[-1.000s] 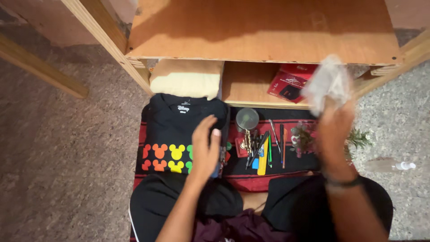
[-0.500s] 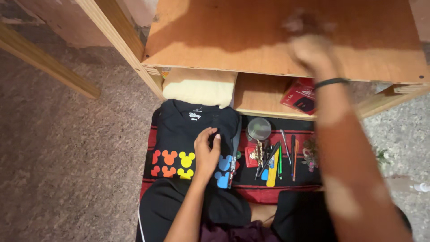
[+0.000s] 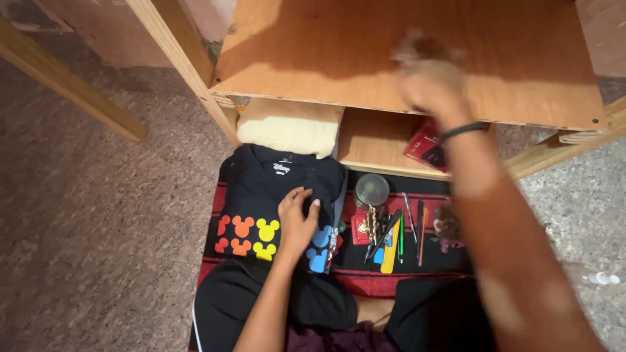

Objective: The person folds several pieces of clothing, including a red shirt, denim shorts, and a black t-shirt, then places them on a wooden shelf. They then remove various items from the shelf, wipe the surface with a cloth, and return the items.

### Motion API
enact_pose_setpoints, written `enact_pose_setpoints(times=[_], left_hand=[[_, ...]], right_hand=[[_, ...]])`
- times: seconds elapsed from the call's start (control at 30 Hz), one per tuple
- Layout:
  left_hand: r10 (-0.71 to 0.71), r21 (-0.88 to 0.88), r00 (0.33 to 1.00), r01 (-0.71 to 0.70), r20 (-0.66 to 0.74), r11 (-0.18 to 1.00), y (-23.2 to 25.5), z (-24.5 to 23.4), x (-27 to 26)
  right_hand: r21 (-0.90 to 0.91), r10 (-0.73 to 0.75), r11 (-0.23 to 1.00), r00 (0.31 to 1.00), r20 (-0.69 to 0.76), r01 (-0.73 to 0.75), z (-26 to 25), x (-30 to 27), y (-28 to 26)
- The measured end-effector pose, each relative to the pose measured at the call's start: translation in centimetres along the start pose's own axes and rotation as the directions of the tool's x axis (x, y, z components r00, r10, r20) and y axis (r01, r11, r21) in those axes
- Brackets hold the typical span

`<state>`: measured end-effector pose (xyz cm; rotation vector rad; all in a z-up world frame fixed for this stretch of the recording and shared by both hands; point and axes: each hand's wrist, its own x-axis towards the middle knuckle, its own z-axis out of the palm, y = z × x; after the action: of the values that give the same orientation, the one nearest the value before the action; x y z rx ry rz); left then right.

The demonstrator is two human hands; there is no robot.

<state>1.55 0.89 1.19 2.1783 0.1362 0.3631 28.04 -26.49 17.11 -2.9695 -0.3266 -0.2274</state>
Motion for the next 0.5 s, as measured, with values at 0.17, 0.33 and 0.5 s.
enact_pose_setpoints(times=[0.17, 0.33, 0.5], left_hand=[[-0.032, 0.036, 0.998, 0.03, 0.052, 0.999, 1.3, -0.3, 0.0], [-0.011, 0.259, 0.997, -0.009, 0.076, 0.966, 2.1, 0.2, -0.1], [0.047, 0.337, 0.996, -0.071, 0.078, 0.939, 1.1, 2.1, -0.4]], right_hand=[[-0.138, 0.131, 0.982, 0.991, -0.007, -0.131, -2.6, -4.1, 14.7], [-0.223, 0.11, 0.963, 0.977, -0.182, -0.15, -2.3, -8.4, 20.1], [0.076, 0.083, 0.995, 0.962, -0.262, -0.065, -2.8, -9.5, 11.0]])
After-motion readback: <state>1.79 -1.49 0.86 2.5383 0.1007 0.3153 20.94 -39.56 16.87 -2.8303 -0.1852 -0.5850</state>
